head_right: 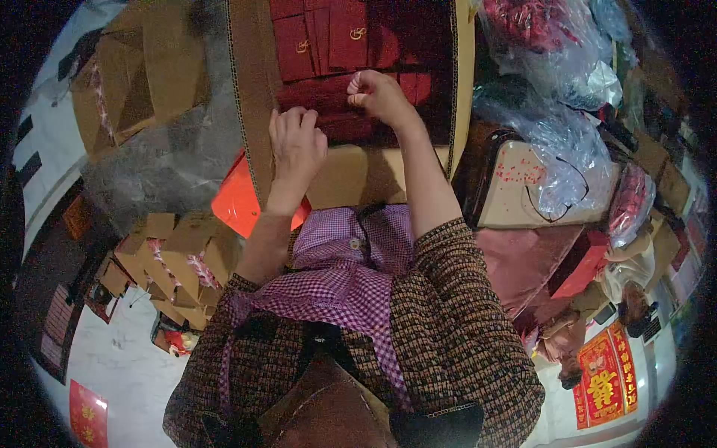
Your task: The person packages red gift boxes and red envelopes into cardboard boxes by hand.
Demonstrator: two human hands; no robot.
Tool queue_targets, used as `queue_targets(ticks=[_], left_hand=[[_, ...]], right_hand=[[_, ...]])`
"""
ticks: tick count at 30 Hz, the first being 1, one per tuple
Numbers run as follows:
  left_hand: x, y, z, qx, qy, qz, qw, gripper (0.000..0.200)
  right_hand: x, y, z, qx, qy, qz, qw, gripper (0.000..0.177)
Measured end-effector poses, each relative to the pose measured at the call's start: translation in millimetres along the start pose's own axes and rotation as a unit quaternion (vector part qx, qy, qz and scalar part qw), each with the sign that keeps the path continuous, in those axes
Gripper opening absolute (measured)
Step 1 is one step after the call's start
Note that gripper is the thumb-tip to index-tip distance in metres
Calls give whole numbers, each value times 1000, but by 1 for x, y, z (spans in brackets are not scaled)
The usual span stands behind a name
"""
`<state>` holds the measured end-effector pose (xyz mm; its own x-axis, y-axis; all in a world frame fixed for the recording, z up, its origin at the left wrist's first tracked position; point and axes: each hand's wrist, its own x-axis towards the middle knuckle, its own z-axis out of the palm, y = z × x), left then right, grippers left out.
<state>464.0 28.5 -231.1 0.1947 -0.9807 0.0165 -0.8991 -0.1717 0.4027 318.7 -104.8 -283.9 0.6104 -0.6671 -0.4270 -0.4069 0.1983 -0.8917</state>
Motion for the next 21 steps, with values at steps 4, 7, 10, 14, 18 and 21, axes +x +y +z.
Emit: queue_targets(ticks=[4, 7, 10, 14, 18, 21], left_hand=[[3, 1, -1, -4, -6, -2, 1000, 31], [2, -2, 6, 4, 8, 12, 1000, 30], [4, 0, 3, 16, -21, 0, 1000, 29], [4, 0, 5, 23, -14, 7, 1000, 28], [4, 1, 4, 14, -24, -3, 1000, 32], [5, 1, 6, 21, -33, -8, 999, 33]], right_hand=[[-6, -1, -1, 30, -9, 20, 999, 17], [-8, 2, -2, 9, -16, -27, 999, 16], [-9, 16, -1, 61, -22, -31, 997, 15], [-14, 4, -4, 44, -26, 16, 999, 14], [-15, 7, -4, 69, -32, 20, 997, 13], [-17, 6, -4, 82, -35, 25, 996, 13]])
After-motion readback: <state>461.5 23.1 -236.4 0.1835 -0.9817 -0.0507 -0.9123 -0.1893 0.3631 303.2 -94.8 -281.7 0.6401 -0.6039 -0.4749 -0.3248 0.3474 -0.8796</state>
